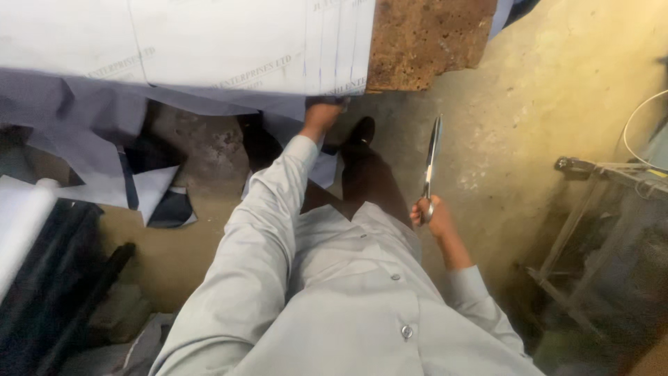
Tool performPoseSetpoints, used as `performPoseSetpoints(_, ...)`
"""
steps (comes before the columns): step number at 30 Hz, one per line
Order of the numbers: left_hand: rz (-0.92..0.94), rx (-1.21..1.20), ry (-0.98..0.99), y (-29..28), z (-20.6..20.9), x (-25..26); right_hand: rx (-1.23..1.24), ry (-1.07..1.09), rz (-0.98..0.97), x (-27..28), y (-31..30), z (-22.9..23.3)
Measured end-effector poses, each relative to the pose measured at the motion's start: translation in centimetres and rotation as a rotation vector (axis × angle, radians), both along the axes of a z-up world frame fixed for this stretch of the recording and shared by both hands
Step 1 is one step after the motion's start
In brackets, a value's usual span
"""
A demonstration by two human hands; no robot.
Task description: The person uses large shears to cut a long sheet of white fabric laid on a workbench. They hold the fabric with one hand and cut along pre-marked lines with the other, separating sections of the material.
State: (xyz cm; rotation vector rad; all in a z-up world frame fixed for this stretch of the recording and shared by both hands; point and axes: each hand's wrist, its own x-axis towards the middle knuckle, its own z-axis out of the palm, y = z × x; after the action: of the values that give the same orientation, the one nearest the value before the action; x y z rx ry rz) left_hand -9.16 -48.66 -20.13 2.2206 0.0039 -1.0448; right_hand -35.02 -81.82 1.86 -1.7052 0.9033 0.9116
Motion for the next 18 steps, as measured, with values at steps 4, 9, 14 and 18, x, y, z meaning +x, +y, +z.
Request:
performPoseSetpoints(4,0.279,-0.046,0.223,1.9,4.0,2.1,-0.081,-0.005,0.018,0.8,-0.1,3.7)
performPoseSetpoints(9,0.55,-0.31,0.229,2.2,2.1,-2.5,0.114,0.012,-0.042,0.5,2.8,6.1)
performPoseSetpoints(14,0.451,-0.36,0.133,3.0,4.1,-4.8,0.2,0.001,0.002,0.4,8.4,6.8)
performPoseSetpoints(18,0.307,-0.217,0.017,3.5,9.3,-4.1,0.189,-0.02,0.041,-0.2,10.9,6.1)
